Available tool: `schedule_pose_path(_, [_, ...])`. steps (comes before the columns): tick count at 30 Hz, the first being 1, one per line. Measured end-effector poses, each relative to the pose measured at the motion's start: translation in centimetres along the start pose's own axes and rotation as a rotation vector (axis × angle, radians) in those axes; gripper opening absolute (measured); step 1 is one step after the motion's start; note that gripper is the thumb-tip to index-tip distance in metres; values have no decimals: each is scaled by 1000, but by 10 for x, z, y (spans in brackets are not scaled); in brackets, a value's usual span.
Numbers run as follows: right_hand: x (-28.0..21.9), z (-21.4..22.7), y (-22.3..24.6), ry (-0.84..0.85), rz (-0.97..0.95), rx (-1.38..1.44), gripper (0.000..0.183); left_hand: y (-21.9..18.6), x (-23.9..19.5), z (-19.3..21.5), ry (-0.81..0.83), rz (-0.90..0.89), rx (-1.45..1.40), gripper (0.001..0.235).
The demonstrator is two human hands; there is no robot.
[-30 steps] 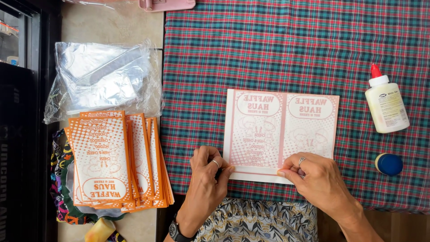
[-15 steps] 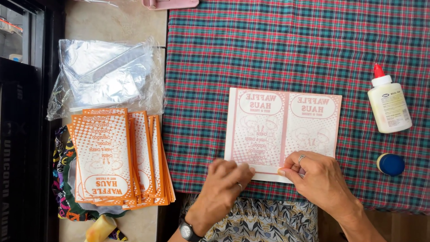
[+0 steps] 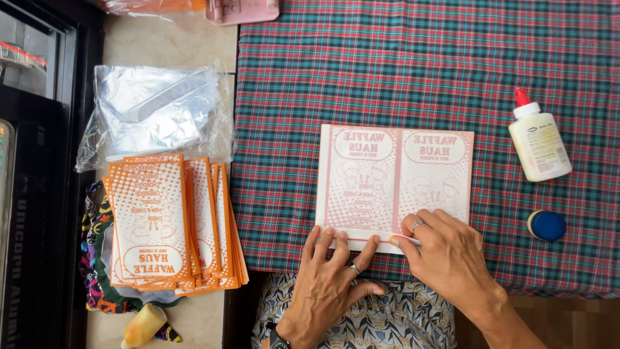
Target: Folding the bottom edge of paper bags and using a small tool to press the creases
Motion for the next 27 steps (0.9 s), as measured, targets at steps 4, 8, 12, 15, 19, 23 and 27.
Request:
schedule_pose_path(4, [-9, 10, -10, -84, 52, 81, 29, 0, 0, -3, 9, -4, 7, 80])
schedule_pose_path(8, [-21, 11, -26, -72, 30, 323, 12, -1, -2, -4, 29, -5, 55, 82])
schedule_pose_path(12, [-20, 11, -32, -123, 2, 434, 11, -3, -2, -6, 83, -22, 111, 86])
schedule_pose_path(15, [-20, 7, -38, -88, -96, 489, 13, -7, -1, -9, 93, -41, 170, 88])
schedule_pose_path(19, [-20, 0, -43, -60, -158, 489, 17, -8, 1, -9, 107, -52, 186, 90])
schedule_pose_path(23, [-17, -3, -37, 39, -304, 369, 16, -11, 1, -9, 111, -39, 185, 89])
schedule_pose_path(27, [-22, 1, -31, 0, -277, 104, 25, -12, 4, -10, 89, -48, 206, 86])
Point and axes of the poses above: each hand's wrist, its own x-axis towards the middle knuckle, its own z-axis out of the back of the hand, y = z × x, the point moved 4 cm from there along x, towards the middle knuckle, and after that the axes turned 10 degrees about -y, right-handed, at the moved point
